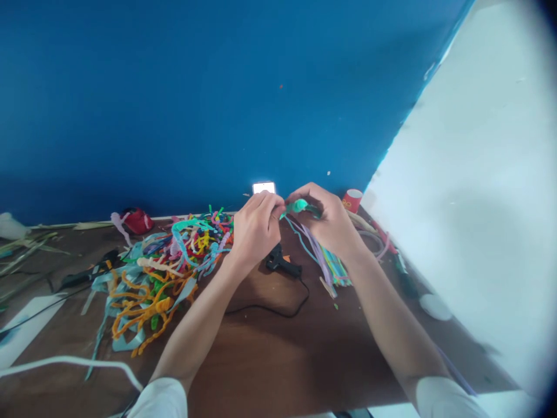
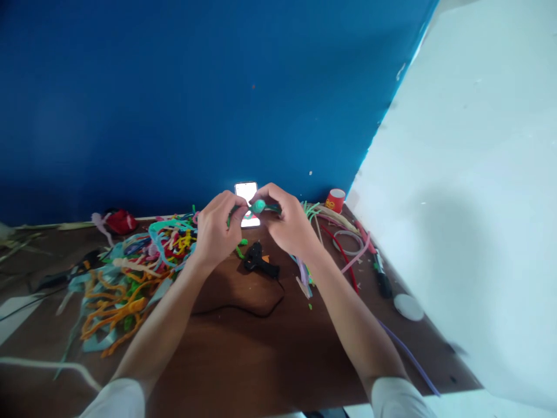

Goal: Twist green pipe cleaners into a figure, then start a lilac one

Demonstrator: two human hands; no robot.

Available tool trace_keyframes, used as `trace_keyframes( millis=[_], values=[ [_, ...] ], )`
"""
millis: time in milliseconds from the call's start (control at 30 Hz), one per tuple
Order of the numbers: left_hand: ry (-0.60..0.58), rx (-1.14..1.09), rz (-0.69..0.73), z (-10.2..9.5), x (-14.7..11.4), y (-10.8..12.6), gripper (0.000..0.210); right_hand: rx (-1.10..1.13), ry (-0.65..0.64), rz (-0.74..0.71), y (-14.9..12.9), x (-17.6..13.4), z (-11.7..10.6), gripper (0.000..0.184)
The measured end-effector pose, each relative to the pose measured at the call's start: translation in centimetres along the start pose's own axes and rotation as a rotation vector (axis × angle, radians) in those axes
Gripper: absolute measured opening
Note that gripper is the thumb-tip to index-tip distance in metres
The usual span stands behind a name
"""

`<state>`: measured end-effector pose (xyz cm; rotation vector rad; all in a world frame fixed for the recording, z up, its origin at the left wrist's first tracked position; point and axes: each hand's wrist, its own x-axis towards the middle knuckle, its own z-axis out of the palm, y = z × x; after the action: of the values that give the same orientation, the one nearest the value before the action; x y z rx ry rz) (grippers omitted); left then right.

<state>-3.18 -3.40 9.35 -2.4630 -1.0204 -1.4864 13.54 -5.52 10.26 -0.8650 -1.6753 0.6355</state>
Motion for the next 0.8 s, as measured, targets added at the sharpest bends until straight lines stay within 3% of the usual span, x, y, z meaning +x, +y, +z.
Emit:
trace_keyframes(
  millis=[200, 333, 433, 533, 633, 800],
  values=[
    [-0.178, -0.576, -0.428, -0.7, 0.3, -0.1, 0.017, -0.592, -0.056, -0.526, 0.9, -0.2, -0.4, 0.022],
    [-0.387, -1.058, -0.715, -0.9, 0.5, -0.4, 0.027, -0.774, -0.056, -0.644, 1.8, -0.6, -0.8, 0.022],
    [-0.514, -1.256, -0.8, -0.9, 0.6, -0.5, 0.028, -0.767, -0.029, -0.636, 2.5, -0.7, -0.9, 0.023],
    [-0.516, -1.28, -0.799, -0.9, 0.7, -0.5, 0.026, -0.641, 0.021, -0.6, 2.7, -0.5, -0.7, 0.022],
    [-0.409, -1.126, -0.706, -1.0, 0.7, -0.4, 0.027, -0.428, 0.102, -0.53, 1.9, -0.2, -0.2, 0.02],
    [-0.088, -0.504, -0.312, -1.4, 0.6, -0.3, 0.021, -0.03, 0.173, -0.085, 0.7, 0.2, 0.1, 0.015]
  ],
)
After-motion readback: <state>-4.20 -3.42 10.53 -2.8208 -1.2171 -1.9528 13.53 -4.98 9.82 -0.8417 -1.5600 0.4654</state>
